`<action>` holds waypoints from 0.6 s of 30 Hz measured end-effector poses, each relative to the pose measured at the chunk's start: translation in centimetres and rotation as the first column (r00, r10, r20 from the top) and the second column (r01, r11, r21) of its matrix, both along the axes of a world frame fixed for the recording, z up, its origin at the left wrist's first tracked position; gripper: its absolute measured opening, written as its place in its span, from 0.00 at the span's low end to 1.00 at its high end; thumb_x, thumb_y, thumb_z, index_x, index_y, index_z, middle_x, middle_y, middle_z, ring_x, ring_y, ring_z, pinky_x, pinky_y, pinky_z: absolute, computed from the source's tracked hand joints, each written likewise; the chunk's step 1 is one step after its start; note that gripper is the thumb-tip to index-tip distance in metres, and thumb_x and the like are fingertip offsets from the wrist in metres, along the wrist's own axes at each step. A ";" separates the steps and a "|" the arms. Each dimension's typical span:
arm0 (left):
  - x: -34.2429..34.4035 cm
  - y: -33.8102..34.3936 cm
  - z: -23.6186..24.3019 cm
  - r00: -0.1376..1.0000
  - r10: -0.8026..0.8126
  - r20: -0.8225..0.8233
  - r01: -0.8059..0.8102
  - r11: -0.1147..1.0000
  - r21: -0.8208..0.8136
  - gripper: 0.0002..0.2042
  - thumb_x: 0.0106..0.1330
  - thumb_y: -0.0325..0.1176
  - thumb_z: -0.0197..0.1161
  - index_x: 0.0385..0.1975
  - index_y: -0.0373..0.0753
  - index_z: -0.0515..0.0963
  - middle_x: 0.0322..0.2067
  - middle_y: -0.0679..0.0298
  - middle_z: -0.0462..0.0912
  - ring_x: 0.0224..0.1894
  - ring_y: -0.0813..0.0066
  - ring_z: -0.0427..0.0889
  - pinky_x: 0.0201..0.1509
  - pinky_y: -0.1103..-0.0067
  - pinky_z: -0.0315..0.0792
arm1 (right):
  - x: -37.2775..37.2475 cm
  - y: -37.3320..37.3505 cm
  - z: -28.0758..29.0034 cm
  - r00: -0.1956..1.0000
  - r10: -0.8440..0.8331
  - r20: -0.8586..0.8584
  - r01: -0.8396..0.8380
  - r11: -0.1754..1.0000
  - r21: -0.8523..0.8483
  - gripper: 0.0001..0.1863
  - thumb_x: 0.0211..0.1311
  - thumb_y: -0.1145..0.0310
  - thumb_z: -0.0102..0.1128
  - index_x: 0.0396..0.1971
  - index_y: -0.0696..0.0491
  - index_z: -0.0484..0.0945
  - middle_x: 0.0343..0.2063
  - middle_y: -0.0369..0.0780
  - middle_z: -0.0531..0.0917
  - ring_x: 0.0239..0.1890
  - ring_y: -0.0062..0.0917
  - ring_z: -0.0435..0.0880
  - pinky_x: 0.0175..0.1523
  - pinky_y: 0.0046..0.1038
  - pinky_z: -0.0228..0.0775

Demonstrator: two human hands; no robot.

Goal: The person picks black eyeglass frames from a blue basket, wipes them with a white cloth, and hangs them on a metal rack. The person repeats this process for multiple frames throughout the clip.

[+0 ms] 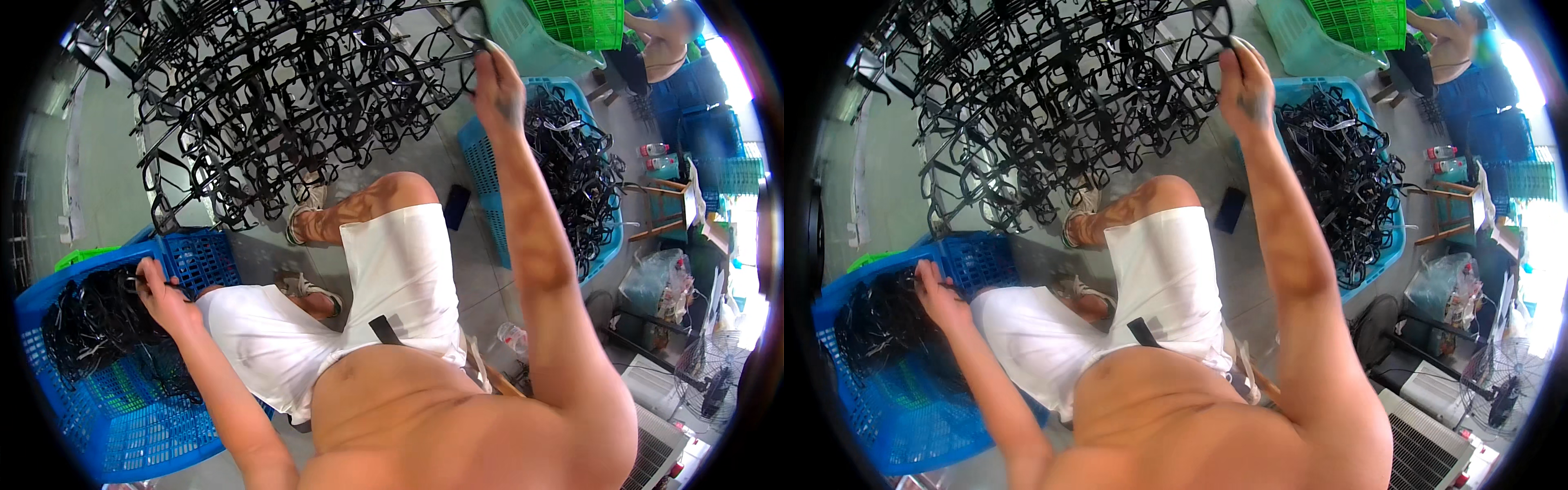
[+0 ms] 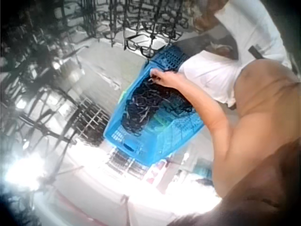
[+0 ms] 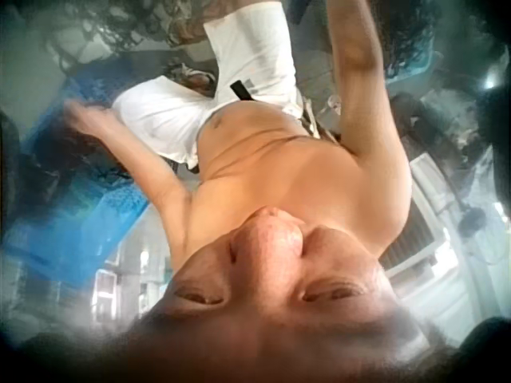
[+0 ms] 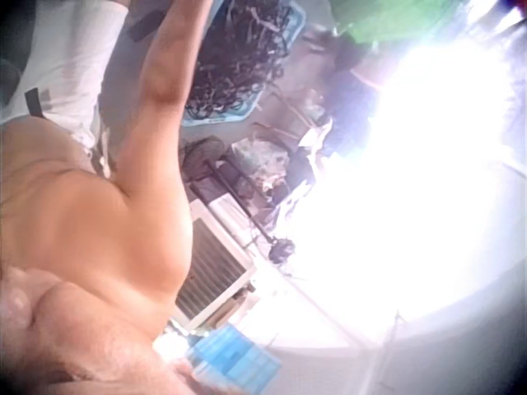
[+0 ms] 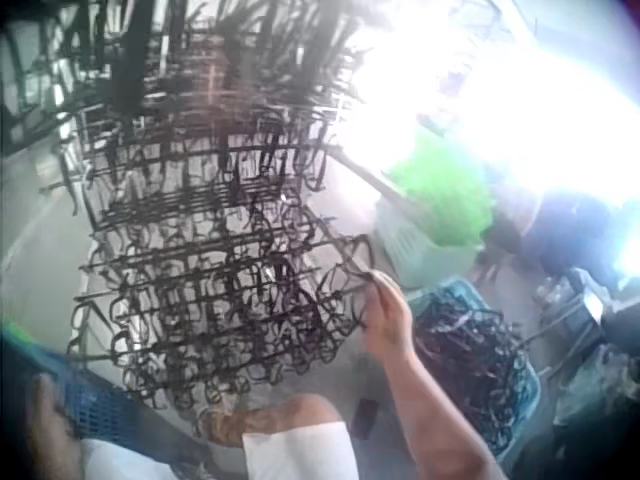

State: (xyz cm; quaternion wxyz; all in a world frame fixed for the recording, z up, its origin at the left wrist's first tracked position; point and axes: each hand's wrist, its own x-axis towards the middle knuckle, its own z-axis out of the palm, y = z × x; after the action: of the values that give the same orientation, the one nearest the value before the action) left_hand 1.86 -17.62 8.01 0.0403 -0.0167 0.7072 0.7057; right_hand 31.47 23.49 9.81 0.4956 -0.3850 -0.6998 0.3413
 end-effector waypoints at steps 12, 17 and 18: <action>-0.4 3.8 -2.8 0.988 -0.150 -0.024 0.149 0.989 -0.020 0.09 0.65 0.39 0.57 0.36 0.41 0.74 0.27 0.72 0.75 0.29 0.84 0.70 0.33 0.85 0.61 | -3.4 5.1 0.7 0.986 0.157 0.060 -0.084 0.767 -0.636 0.13 0.63 0.66 0.49 0.44 0.55 0.75 0.26 0.35 0.81 0.13 0.14 0.60 0.16 0.18 0.55; 0.5 4.1 -3.8 0.998 -0.027 -0.062 0.026 0.999 -0.024 0.09 0.65 0.35 0.57 0.42 0.39 0.74 0.26 0.73 0.72 0.27 0.85 0.68 0.30 0.85 0.61 | -1.2 3.9 -0.4 0.994 0.067 -0.090 -0.107 0.804 -0.584 0.16 0.64 0.65 0.49 0.48 0.56 0.73 0.29 0.35 0.80 0.14 0.14 0.62 0.18 0.18 0.58; 0.5 4.7 -3.3 0.996 -0.040 -0.082 0.040 0.999 -0.002 0.10 0.65 0.34 0.57 0.42 0.39 0.74 0.26 0.73 0.73 0.28 0.86 0.68 0.31 0.85 0.61 | -0.4 3.6 -0.3 0.991 0.037 -0.132 -0.107 0.812 -0.573 0.17 0.64 0.64 0.49 0.49 0.55 0.73 0.30 0.34 0.80 0.15 0.14 0.62 0.18 0.18 0.58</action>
State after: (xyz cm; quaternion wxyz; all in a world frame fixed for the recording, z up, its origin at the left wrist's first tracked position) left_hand 2.34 -12.90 4.68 0.0253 0.0263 0.7086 0.7047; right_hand 31.06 27.10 9.50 0.3812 -0.4703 -0.5473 0.5779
